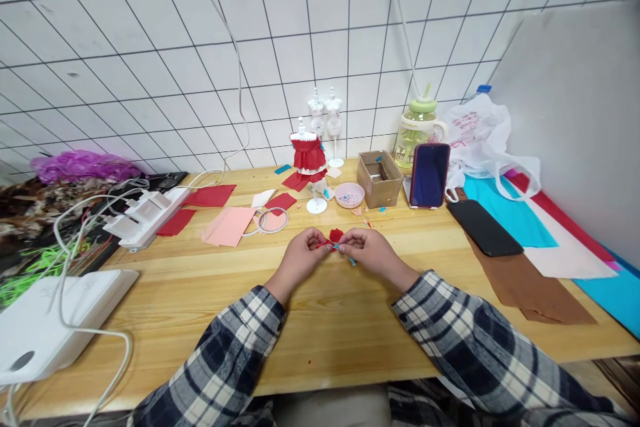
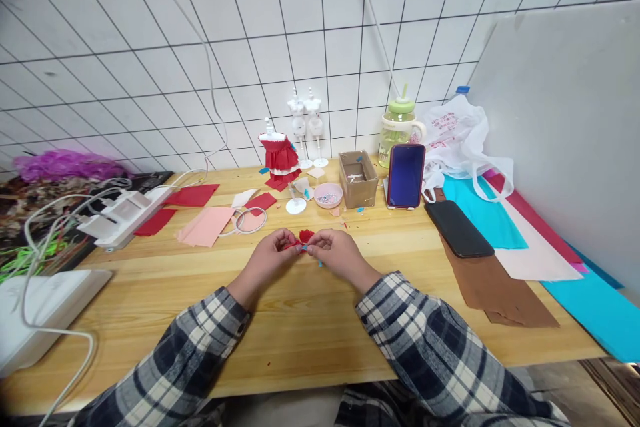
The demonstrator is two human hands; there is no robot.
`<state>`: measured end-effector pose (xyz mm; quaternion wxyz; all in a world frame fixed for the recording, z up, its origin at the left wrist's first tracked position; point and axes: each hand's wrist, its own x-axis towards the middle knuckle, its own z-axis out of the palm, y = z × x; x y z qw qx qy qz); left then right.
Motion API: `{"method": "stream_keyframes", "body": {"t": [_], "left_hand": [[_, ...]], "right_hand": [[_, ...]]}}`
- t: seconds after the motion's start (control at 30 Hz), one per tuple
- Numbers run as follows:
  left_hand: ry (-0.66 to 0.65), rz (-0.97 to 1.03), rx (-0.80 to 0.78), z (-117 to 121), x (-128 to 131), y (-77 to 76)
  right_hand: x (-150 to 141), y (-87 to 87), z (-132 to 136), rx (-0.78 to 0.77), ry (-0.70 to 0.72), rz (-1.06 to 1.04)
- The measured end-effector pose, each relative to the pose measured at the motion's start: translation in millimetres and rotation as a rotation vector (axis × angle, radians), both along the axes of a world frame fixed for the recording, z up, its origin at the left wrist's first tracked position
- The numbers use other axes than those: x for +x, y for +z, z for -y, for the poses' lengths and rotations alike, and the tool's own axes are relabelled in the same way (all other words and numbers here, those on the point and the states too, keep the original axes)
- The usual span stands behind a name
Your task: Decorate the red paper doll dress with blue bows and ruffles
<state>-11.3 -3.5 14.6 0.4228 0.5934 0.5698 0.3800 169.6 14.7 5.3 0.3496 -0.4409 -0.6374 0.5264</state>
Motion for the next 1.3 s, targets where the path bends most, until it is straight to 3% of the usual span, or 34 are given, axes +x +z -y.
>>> {"method": "stream_keyframes", "body": {"t": [0.07,0.17,0.27,0.47,1.3], "left_hand": [[0.012,0.293,-0.091,2,4,1.9],[0.076,0.445,-0.151,4,7,0.8],[0.115,0.409,-0.148,4,8,-2.9],[0.068,0.269,-0.116,4,7,-6.0],[0.044,0.28,-0.099,7,8,-2.0]], "right_hand": [[-2,3.0,2,0.018,-0.027,-0.058],[-2,6.7,4,0.032,-0.074,-0.062],[-2,7.3,6,0.029,-0.054,-0.038],[-7,0.0,6,0.063,-0.077,0.027],[-9,-9.1,3,0.175,-0.128,0.148]]}}
